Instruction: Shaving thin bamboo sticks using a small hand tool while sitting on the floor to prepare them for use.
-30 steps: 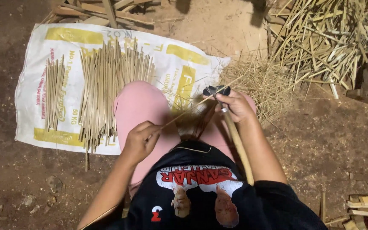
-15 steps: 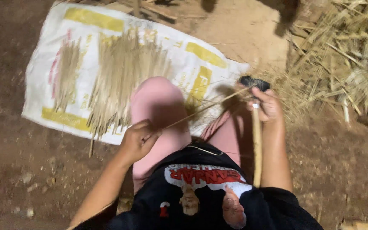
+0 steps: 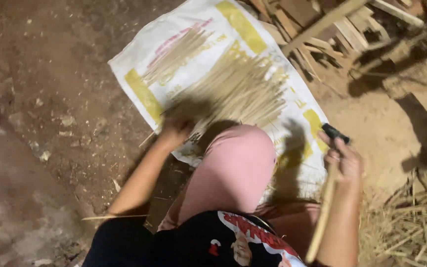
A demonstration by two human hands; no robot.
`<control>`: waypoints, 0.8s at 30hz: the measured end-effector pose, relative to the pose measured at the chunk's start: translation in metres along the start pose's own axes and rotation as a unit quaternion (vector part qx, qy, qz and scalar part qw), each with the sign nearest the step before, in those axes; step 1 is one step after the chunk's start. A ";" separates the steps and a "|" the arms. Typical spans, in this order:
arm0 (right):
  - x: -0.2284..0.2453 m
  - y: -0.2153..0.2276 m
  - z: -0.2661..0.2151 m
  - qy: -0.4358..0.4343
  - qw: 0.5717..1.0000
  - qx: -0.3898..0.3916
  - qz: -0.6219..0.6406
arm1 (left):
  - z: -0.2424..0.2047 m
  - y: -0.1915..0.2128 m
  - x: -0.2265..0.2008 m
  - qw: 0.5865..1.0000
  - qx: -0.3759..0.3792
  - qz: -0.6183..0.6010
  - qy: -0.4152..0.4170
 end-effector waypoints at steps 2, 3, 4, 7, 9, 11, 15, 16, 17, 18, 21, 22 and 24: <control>-0.024 -0.065 0.054 -0.036 0.997 0.029 -0.063 | 0.003 -0.011 0.025 0.996 0.032 0.032 0.082; -0.042 -0.077 0.080 -0.047 0.996 0.021 -0.076 | 0.004 -0.017 0.039 0.998 0.040 0.025 0.049; -0.058 -0.089 0.107 -0.058 0.994 0.013 -0.089 | 0.004 -0.023 0.052 0.999 0.048 0.018 0.016; -0.088 -0.108 0.172 -0.114 0.981 0.087 -0.129 | 0.000 -0.026 0.073 0.999 -0.003 -0.052 -0.002; -0.097 -0.131 0.194 -0.111 0.981 0.087 -0.133 | -0.007 -0.024 0.086 0.999 -0.014 -0.052 -0.005; -0.112 -0.123 0.224 -0.112 0.980 0.087 -0.138 | -0.015 -0.020 0.092 0.998 -0.025 -0.052 -0.004; -0.107 -0.088 0.277 -0.125 0.982 0.093 -0.110 | -0.018 0.001 0.088 0.995 0.016 -0.057 0.078; -0.094 -0.090 0.282 -0.123 0.987 0.083 -0.067 | -0.018 0.010 0.084 0.995 0.013 -0.047 0.091; -0.095 -0.099 0.284 -0.132 0.984 0.091 -0.072 | -0.018 0.003 0.108 0.994 0.003 -0.046 0.099; -0.097 -0.109 0.286 -0.153 0.982 0.091 -0.064 | -0.018 -0.003 0.131 0.993 -0.026 -0.033 0.110; -0.134 -0.152 0.302 -0.164 0.974 0.105 -0.114 | 0.006 -0.005 0.163 0.990 -0.062 -0.034 0.123; -0.152 -0.166 0.306 -0.156 0.966 0.112 -0.170 | 0.015 -0.006 0.165 0.988 -0.063 -0.053 0.129; -0.178 -0.196 0.327 -0.164 0.960 0.128 -0.185 | 0.025 -0.013 0.194 0.991 -0.071 0.009 0.115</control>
Point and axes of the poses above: each hand's wrist, its own z-axis towards the middle knuckle, its own y-axis out of the back of the hand, x = y × z, the point moved 4 cm from there along z, towards the middle knuckle, and after that the axes turned 6 degrees about x, right-handed, at the moved point
